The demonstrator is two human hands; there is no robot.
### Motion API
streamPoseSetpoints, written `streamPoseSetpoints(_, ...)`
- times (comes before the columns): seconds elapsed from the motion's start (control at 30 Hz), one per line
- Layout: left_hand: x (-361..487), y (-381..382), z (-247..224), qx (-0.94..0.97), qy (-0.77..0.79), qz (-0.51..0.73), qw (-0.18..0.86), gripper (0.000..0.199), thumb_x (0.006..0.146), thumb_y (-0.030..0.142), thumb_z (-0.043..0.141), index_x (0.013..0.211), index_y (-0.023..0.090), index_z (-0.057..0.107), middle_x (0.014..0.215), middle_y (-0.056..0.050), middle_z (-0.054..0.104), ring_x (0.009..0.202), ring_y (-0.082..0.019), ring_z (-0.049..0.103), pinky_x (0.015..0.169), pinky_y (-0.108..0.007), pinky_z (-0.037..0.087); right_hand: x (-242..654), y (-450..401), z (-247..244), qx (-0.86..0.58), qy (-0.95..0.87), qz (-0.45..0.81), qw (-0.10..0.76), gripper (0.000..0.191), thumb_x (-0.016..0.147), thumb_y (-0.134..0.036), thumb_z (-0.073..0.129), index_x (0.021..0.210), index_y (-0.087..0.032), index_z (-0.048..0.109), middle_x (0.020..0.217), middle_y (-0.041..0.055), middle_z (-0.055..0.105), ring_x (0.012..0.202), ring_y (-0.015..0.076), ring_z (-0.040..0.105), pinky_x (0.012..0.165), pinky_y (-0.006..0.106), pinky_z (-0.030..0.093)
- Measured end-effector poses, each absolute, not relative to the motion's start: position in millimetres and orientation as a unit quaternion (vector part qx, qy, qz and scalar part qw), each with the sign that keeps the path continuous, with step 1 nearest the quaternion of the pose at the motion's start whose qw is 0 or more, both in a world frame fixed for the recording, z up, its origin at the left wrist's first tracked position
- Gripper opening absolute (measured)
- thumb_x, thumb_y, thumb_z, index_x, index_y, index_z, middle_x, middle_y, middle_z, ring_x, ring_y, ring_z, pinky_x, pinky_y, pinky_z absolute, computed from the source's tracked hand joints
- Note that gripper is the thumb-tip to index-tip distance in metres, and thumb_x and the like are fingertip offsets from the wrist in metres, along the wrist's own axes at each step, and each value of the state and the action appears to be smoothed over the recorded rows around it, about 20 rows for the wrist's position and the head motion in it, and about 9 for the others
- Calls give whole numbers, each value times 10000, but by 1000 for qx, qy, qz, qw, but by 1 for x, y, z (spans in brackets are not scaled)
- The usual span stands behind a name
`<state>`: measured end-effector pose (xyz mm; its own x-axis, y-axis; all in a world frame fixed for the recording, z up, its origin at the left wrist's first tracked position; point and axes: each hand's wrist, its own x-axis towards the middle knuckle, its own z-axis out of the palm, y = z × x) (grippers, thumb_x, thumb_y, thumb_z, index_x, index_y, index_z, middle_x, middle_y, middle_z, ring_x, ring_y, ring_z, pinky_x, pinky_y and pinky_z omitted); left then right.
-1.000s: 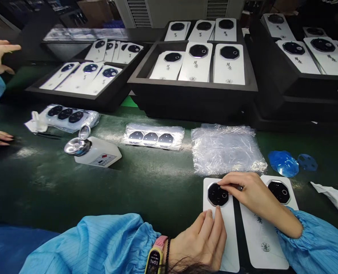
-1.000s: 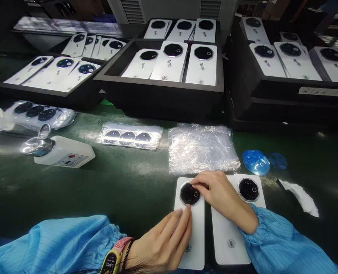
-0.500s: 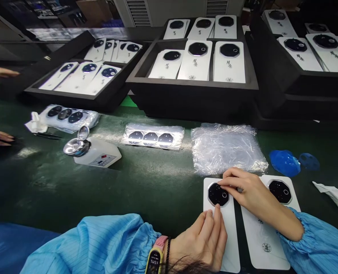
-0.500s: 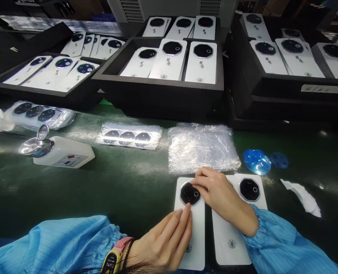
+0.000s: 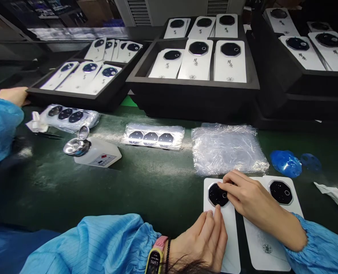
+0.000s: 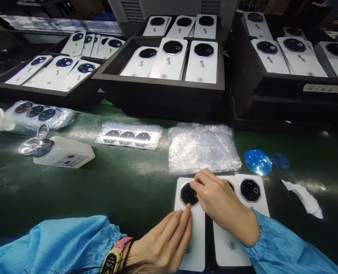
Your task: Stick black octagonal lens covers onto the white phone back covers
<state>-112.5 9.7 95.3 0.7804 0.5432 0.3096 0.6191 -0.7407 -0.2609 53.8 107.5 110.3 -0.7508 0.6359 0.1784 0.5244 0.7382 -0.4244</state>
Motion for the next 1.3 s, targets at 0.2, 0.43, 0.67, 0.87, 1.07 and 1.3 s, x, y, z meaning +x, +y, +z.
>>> streamPoseSetpoints(0.2, -113, 12, 94, -926, -305, -115, 190, 308, 841, 187, 490, 1018, 6, 665, 1032, -190, 694, 837, -259, 667, 770, -325, 555, 53, 108, 110, -309, -926, 157, 146, 277, 772, 53, 441, 774, -176, 598, 785, 35, 573, 691, 159, 571, 493, 232, 490)
streamPoseSetpoints(0.43, -114, 11, 94, -928, -304, -105, 187, 313, 849, 194, 504, 1038, -9, 649, 1058, -201, 683, 861, -253, 664, 798, -322, 551, 48, 102, 113, -252, -958, 37, 133, 380, 709, 127, 319, 700, -124, 605, 697, 65, 567, 659, 191, 532, 426, 267, 436)
streamPoseSetpoints(0.67, -112, 12, 90, -919, -314, -165, 171, 243, 794, 133, 488, 920, 73, 687, 948, -116, 721, 780, -220, 667, 729, -295, 559, 50, 103, 109, -317, -916, 161, 187, 302, 768, 52, 390, 814, -133, 624, 789, 67, 603, 715, 185, 583, 541, 279, 529)
streamPoseSetpoints(0.87, -113, 14, 95, -920, -316, -149, 176, 255, 808, 132, 465, 915, 94, 693, 929, -96, 725, 783, -208, 667, 729, -277, 559, 52, 105, 109, -391, -859, 268, 192, 258, 815, -24, 418, 881, -185, 608, 823, 34, 632, 727, 160, 618, 616, 276, 552)
streamPoseSetpoints(1.07, -112, 14, 87, -912, -317, -166, 202, 261, 777, 191, 483, 887, 114, 707, 923, -104, 718, 766, -221, 662, 679, -286, 568, 45, 108, 114, -432, -839, 306, 124, 189, 805, -49, 419, 767, -201, 525, 761, 14, 577, 647, 149, 579, 560, 278, 506)
streamPoseSetpoints(1.3, -111, 12, 85, -909, -314, -179, 206, 260, 746, 202, 501, 876, 118, 711, 911, -94, 725, 760, -225, 664, 681, -284, 573, 48, 110, 119, -453, -797, 387, 102, 131, 816, -117, 446, 771, -222, 509, 755, 4, 586, 637, 151, 571, 562, 279, 485)
